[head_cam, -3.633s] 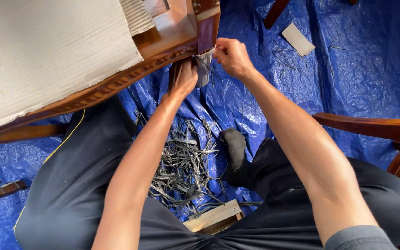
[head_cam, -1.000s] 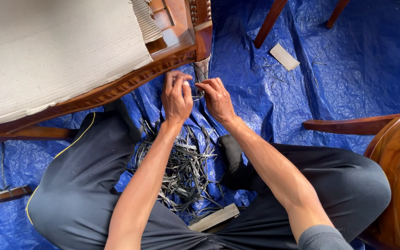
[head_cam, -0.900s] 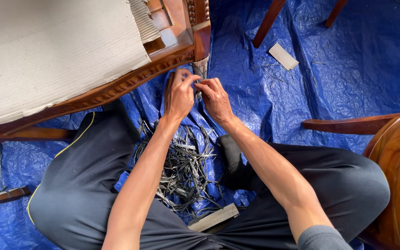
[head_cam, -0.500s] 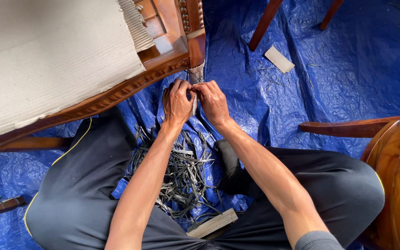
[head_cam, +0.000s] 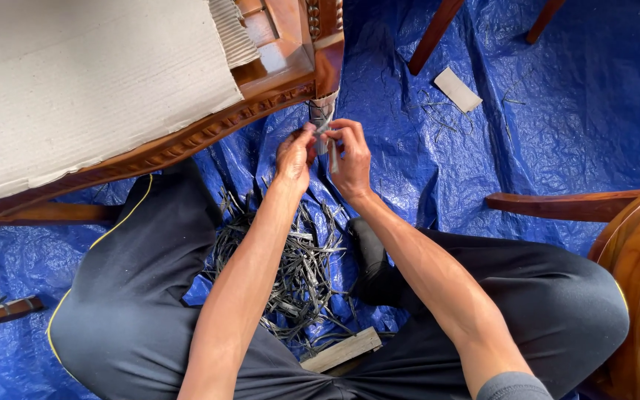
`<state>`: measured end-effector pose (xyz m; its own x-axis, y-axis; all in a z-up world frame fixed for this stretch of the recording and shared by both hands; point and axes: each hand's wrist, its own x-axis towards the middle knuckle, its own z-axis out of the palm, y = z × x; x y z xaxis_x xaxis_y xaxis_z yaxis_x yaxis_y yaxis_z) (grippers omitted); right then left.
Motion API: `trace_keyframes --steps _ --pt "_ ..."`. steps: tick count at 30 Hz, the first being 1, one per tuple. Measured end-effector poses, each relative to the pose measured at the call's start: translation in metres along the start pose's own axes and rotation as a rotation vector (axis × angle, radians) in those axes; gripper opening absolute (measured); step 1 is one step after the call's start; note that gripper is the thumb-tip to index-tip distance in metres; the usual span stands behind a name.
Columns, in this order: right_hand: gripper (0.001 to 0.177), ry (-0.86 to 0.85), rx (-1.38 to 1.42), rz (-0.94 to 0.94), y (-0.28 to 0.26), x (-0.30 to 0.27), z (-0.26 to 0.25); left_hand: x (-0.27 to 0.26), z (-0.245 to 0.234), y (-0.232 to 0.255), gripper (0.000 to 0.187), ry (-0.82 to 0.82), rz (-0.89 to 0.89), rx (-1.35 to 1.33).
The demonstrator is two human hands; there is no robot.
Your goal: Wrapping wooden chair legs with cardboard and tying them with plastic strips for protection.
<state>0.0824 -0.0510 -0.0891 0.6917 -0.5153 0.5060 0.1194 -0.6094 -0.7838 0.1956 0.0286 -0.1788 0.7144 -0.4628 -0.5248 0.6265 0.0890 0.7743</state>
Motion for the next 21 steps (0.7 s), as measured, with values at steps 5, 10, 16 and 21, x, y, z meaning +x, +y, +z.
trace_keyframes --steps 5,10,16,21 --pt "0.007 0.208 0.025 0.182 0.025 0.002 0.008 0.021 -0.001 0.003 0.007 0.137 0.127 -0.316" --pt "0.012 0.278 0.165 0.568 0.045 0.006 0.006 0.058 -0.007 -0.004 0.010 0.189 0.150 -0.444" --pt "0.024 0.410 0.169 0.657 0.055 0.012 -0.004 0.043 0.001 0.016 0.019 0.072 0.199 -0.529" --pt "0.045 0.365 -0.552 -0.092 -0.005 0.040 -0.019 0.060 -0.008 -0.002 0.015 -0.039 0.203 -0.543"
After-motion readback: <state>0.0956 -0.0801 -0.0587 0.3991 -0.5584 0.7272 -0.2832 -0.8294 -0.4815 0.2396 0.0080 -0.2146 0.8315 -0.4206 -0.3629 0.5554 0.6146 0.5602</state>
